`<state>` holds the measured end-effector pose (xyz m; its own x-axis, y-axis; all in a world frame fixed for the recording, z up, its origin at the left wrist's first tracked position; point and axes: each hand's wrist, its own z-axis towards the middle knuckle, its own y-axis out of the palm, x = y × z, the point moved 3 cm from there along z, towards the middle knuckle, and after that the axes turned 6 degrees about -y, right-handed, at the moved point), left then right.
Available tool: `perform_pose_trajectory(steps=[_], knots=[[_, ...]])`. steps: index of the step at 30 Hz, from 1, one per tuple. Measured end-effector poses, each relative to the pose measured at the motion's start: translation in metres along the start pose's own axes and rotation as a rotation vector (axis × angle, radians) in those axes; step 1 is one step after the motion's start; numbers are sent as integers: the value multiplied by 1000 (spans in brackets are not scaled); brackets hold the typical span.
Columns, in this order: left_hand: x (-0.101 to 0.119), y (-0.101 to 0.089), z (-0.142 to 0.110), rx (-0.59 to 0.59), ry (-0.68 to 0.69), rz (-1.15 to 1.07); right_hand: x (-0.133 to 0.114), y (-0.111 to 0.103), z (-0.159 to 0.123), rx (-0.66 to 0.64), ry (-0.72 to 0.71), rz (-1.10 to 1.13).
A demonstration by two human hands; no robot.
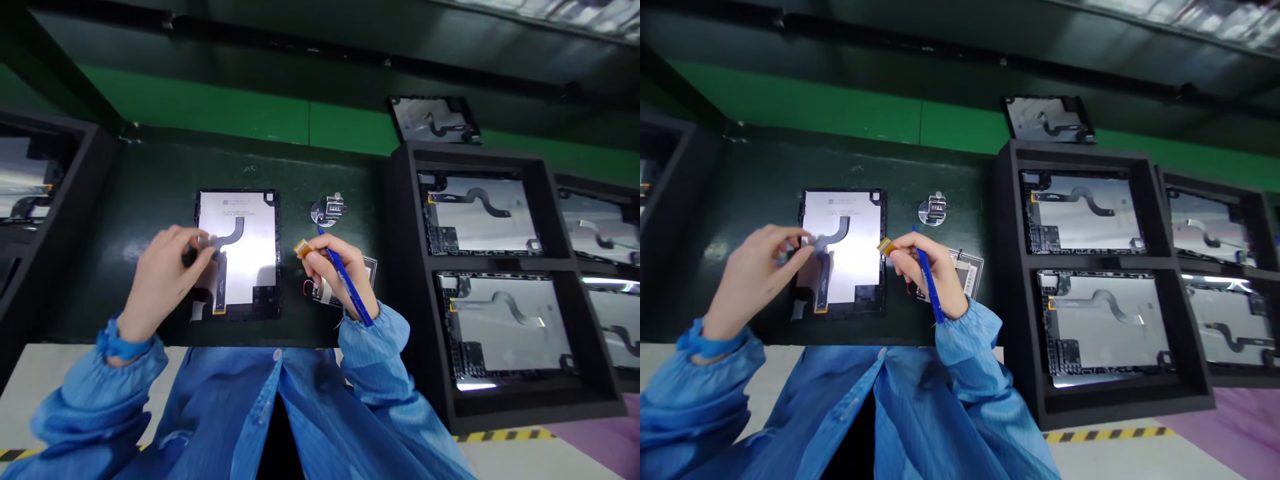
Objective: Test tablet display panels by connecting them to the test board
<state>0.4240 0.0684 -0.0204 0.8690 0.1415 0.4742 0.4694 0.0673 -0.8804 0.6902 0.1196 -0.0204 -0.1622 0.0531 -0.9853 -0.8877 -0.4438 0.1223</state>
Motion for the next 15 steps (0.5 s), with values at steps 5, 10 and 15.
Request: perform_pose_trajectory(steps=[5,10,15], knots=[[8,18,28,-69,163,80,3,15,3,-71,-12,44],[20,11,6,-589,-61,-656,3,24,2,-115,-30,-38],[42,12,-22,-841,-126,-1192,1,27,1,-129,-59,-152]])
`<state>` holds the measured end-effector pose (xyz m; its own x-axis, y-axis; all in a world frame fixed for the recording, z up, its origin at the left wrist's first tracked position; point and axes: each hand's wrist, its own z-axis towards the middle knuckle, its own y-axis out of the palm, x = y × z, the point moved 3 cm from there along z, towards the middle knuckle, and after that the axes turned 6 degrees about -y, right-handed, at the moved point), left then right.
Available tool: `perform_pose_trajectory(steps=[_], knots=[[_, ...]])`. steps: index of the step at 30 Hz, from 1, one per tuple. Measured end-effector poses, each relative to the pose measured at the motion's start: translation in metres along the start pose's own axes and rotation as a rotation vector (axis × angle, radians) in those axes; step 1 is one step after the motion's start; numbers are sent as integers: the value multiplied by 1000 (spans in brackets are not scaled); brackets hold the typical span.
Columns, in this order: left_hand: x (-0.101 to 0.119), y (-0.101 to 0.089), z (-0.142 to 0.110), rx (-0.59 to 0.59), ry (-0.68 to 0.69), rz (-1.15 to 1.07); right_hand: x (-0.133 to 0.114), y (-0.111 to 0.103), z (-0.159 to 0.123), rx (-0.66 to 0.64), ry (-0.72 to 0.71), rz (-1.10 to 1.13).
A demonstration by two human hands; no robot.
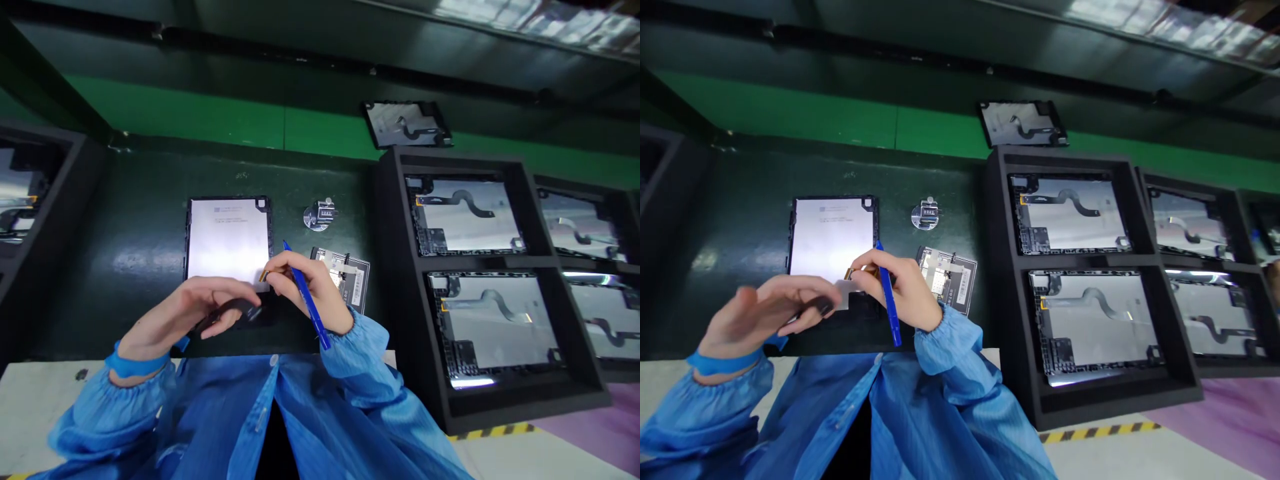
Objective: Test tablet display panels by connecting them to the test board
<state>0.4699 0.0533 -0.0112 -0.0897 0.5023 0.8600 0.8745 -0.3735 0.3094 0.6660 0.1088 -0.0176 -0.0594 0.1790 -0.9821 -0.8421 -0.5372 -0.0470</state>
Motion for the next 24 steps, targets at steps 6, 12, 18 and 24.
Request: perform_pose_trajectory(steps=[6,12,18,24], knots=[[-1,11,4,593,139,45,-4,-1,0,-34,-32,-23],[-8,21,6,899,346,371,-5,-1,-2,-89,-15,-75],[-8,25,11,906,382,461,-5,-1,-1,-112,-32,-90],[-7,24,11,845,340,499,-2,-1,-2,-106,-25,-148]])
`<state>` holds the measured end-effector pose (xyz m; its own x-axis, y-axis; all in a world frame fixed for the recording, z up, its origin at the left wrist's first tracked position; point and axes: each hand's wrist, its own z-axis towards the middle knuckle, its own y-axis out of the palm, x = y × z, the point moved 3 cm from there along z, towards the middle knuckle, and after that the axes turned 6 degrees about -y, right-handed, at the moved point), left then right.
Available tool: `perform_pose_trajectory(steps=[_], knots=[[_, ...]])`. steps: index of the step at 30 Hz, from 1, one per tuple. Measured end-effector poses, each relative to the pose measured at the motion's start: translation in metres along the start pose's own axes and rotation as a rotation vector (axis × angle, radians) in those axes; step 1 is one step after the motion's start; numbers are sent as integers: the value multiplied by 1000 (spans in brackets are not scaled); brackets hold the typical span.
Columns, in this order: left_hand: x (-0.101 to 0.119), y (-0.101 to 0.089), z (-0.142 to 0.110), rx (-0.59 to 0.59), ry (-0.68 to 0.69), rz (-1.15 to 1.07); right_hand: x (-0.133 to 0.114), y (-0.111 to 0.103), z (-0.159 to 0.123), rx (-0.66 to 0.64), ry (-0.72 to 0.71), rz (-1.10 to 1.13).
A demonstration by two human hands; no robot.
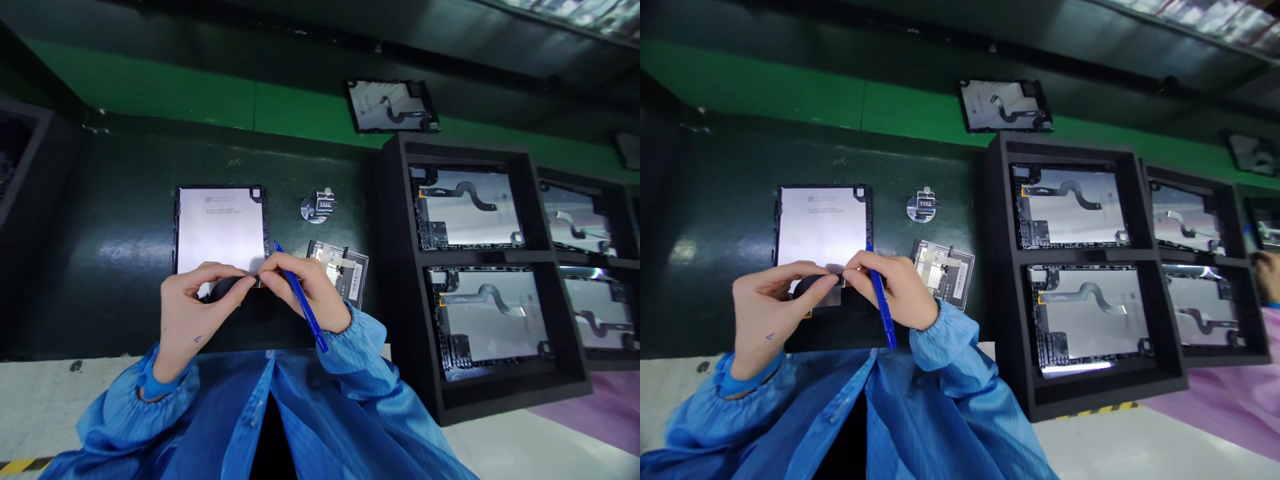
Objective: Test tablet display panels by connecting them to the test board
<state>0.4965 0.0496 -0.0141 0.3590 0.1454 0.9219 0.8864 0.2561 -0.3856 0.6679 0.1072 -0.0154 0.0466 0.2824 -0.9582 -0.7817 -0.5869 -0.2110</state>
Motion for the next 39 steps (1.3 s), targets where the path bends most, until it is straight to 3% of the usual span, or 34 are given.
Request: perform_pose_trajectory(steps=[5,16,21,24,26,28,31,33,39], knots=[[-1,1,1,-60,-37,15,2,1,-1,-2,-22,-49],[0,6,-2,-48,-108,-25,1,4,-1,6,-38,-127],[0,17,-5,-51,-71,-54,3,10,-4,135,-109,-308],[-3,7,-5,-48,-14,-36,6,11,-5,135,-87,-346],[-11,-13,-4,42,55,66,5,7,-7,151,-17,-339],[-26,-36,-4,161,84,232,-1,-3,-11,327,6,-286],[-52,-58,-8,227,50,419,-19,-13,-23,747,-108,-139],[-64,-58,-14,236,62,408,-25,-6,-28,835,-146,-81],[-67,-35,-29,238,99,313,7,62,-22,319,224,-14]])
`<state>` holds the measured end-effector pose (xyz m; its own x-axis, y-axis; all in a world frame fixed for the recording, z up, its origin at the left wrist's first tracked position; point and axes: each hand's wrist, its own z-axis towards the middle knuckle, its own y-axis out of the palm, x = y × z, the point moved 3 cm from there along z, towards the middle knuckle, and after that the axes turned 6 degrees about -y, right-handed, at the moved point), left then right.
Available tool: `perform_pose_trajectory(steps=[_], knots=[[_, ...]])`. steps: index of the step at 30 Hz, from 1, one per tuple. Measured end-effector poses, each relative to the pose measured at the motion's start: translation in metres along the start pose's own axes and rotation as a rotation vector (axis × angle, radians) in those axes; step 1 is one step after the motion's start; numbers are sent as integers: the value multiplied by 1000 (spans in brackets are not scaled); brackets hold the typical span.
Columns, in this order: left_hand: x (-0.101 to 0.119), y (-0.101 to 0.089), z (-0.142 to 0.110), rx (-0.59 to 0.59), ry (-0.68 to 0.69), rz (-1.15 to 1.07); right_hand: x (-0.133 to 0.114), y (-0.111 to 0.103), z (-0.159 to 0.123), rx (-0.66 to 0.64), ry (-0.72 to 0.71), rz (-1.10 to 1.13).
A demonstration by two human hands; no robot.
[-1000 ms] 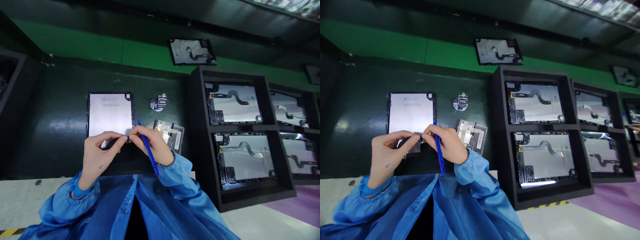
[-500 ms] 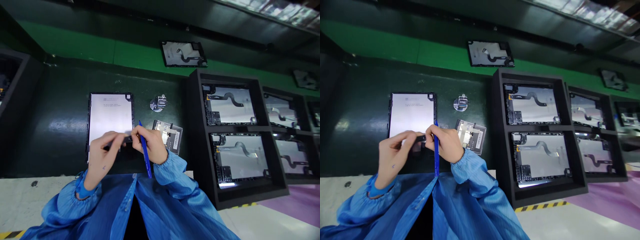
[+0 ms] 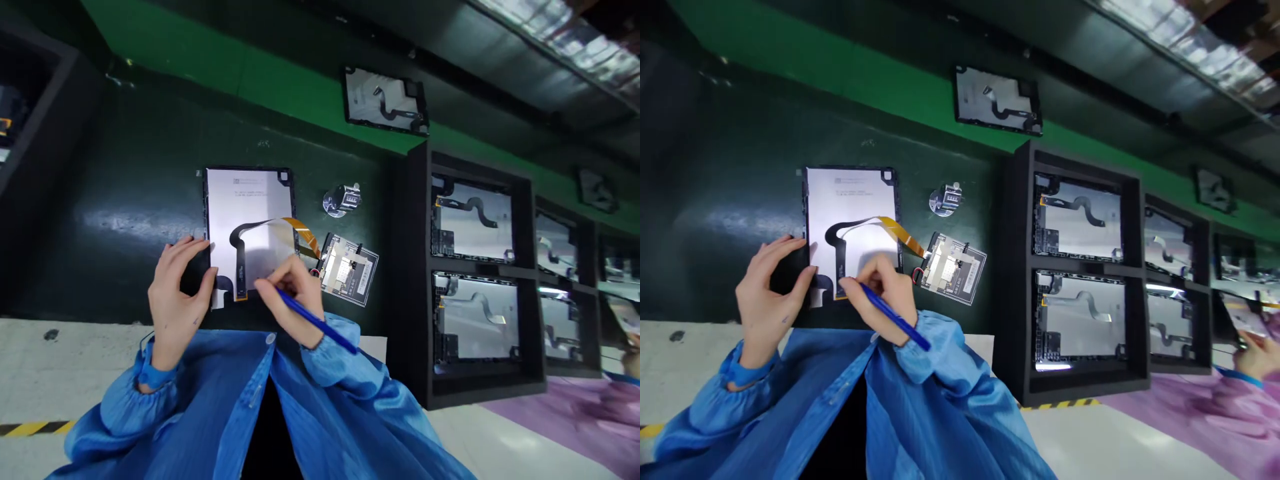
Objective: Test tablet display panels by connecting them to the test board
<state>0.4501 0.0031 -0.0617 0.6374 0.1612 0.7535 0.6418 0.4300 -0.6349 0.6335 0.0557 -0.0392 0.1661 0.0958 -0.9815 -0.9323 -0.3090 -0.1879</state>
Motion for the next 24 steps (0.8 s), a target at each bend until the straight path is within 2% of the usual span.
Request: perform_pose_trajectory(steps=[3,6,16,22,24], knots=[[2,1,-2,7,9,-2,14,19,0,-26,-21,-132],[1,0,-2,-6,8,-10,19,23,1,-23,-66,-242],[3,0,-2,-2,7,-23,22,26,1,-69,-116,-294],[1,0,-2,19,15,-25,30,15,0,84,-79,-234],[0,0,-2,19,25,-25,31,11,-1,74,-108,-214]])
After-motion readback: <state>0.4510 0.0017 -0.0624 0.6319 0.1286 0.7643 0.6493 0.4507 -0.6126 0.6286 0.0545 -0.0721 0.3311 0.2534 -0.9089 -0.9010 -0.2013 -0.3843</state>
